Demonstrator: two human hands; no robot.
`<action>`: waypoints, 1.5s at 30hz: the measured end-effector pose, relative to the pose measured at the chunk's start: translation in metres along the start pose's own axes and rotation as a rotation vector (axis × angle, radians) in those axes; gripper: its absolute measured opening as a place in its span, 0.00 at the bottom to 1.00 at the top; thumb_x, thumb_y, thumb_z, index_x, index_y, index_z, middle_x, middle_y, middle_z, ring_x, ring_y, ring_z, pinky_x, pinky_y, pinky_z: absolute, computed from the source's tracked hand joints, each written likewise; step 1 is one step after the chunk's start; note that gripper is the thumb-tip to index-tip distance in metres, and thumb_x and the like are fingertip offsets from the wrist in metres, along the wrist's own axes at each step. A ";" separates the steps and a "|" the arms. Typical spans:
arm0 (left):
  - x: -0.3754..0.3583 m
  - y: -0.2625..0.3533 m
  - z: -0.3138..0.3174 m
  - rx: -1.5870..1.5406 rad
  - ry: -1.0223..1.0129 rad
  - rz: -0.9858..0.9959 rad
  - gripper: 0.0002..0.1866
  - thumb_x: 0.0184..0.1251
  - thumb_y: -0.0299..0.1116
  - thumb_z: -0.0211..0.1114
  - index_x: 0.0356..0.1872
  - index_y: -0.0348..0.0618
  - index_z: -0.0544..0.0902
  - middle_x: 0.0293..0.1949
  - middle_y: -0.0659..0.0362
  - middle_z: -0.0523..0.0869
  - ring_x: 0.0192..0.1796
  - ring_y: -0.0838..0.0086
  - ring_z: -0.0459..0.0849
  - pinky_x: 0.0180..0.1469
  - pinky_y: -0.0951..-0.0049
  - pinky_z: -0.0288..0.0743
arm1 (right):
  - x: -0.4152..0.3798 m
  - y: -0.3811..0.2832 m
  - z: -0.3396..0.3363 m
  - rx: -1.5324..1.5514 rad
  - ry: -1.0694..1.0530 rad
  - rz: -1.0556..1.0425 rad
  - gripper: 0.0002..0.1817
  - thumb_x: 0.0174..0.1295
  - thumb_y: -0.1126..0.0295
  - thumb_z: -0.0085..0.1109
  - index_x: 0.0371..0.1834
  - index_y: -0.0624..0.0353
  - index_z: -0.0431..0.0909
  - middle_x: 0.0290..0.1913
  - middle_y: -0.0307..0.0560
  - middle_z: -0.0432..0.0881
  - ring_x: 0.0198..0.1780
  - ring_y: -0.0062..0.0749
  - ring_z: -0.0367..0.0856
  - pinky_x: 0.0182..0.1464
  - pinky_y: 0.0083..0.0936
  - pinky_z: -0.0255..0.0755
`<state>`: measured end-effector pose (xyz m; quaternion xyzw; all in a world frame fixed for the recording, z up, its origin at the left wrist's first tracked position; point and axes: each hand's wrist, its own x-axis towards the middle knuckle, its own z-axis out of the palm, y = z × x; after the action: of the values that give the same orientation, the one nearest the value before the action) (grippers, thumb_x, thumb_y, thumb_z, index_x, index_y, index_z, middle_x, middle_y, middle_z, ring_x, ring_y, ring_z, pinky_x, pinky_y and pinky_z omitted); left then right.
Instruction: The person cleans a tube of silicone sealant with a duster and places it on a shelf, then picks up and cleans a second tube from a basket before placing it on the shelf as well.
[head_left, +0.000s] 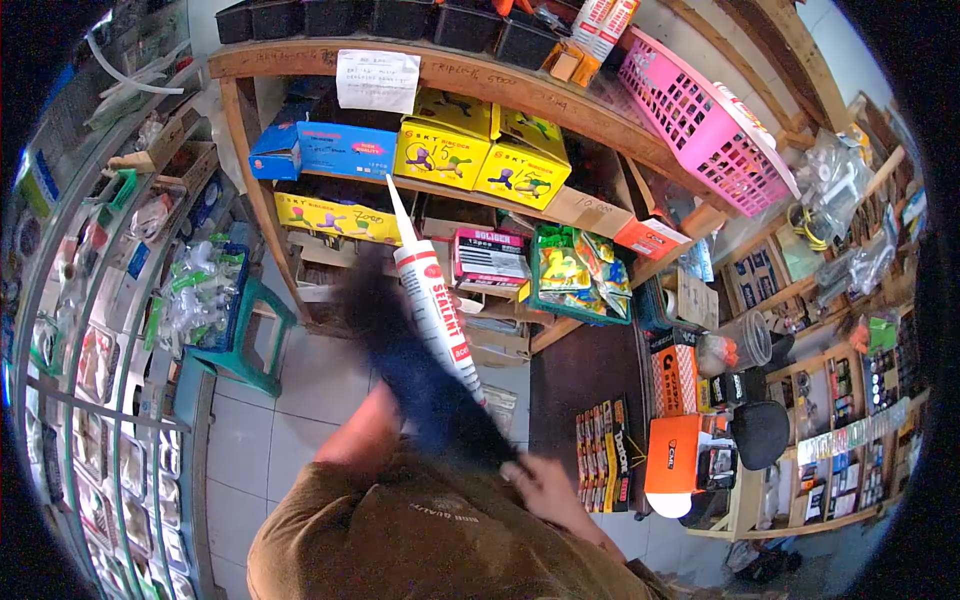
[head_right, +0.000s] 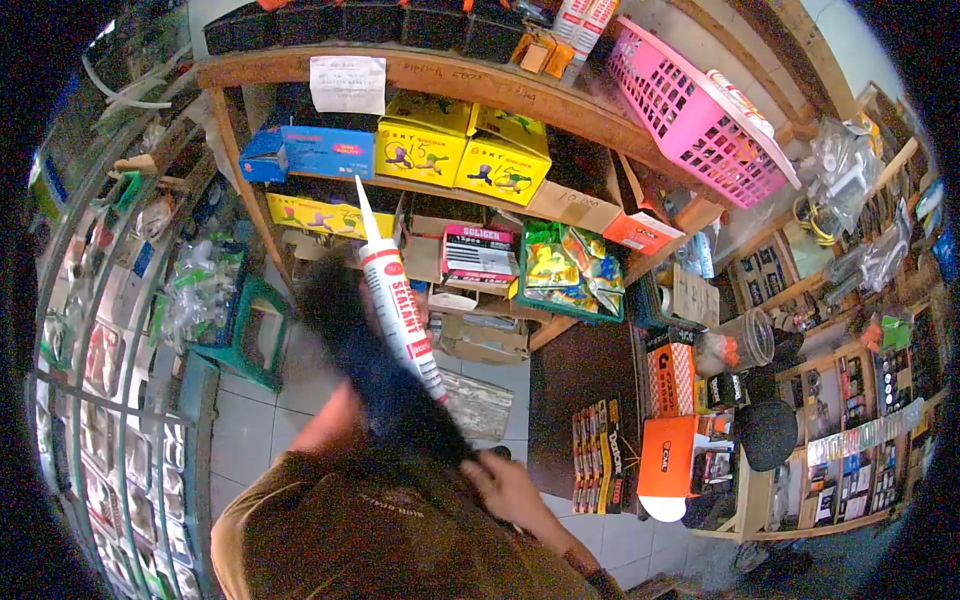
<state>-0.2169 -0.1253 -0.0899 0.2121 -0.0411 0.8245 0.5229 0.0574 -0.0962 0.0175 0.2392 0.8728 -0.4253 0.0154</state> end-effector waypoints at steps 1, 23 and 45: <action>-0.004 -0.002 0.029 0.045 0.204 0.067 0.29 0.61 0.61 0.41 0.43 0.44 0.72 0.35 0.56 0.79 0.32 0.65 0.80 0.36 0.63 0.76 | 0.005 0.021 0.007 0.081 0.100 0.165 0.20 0.59 0.55 0.51 0.26 0.65 0.69 0.16 0.59 0.69 0.18 0.43 0.70 0.22 0.33 0.64; -0.001 -0.003 0.033 -0.078 0.164 0.044 0.20 0.64 0.50 0.45 0.43 0.43 0.71 0.34 0.60 0.78 0.35 0.72 0.77 0.42 0.67 0.75 | 0.015 0.002 0.000 -0.030 0.083 -0.025 0.19 0.59 0.58 0.52 0.26 0.66 0.71 0.15 0.55 0.71 0.17 0.39 0.71 0.23 0.32 0.65; 0.005 0.005 0.068 0.020 0.467 0.123 0.26 0.61 0.59 0.43 0.41 0.45 0.72 0.32 0.57 0.78 0.35 0.68 0.79 0.37 0.61 0.76 | 0.036 -0.006 -0.011 -0.057 0.037 0.020 0.15 0.60 0.60 0.51 0.30 0.64 0.71 0.20 0.59 0.73 0.20 0.44 0.74 0.25 0.33 0.68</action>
<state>-0.2025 -0.1430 -0.0255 0.0177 0.0761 0.8819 0.4649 0.0251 -0.0766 0.0214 0.2551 0.8822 -0.3957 0.0103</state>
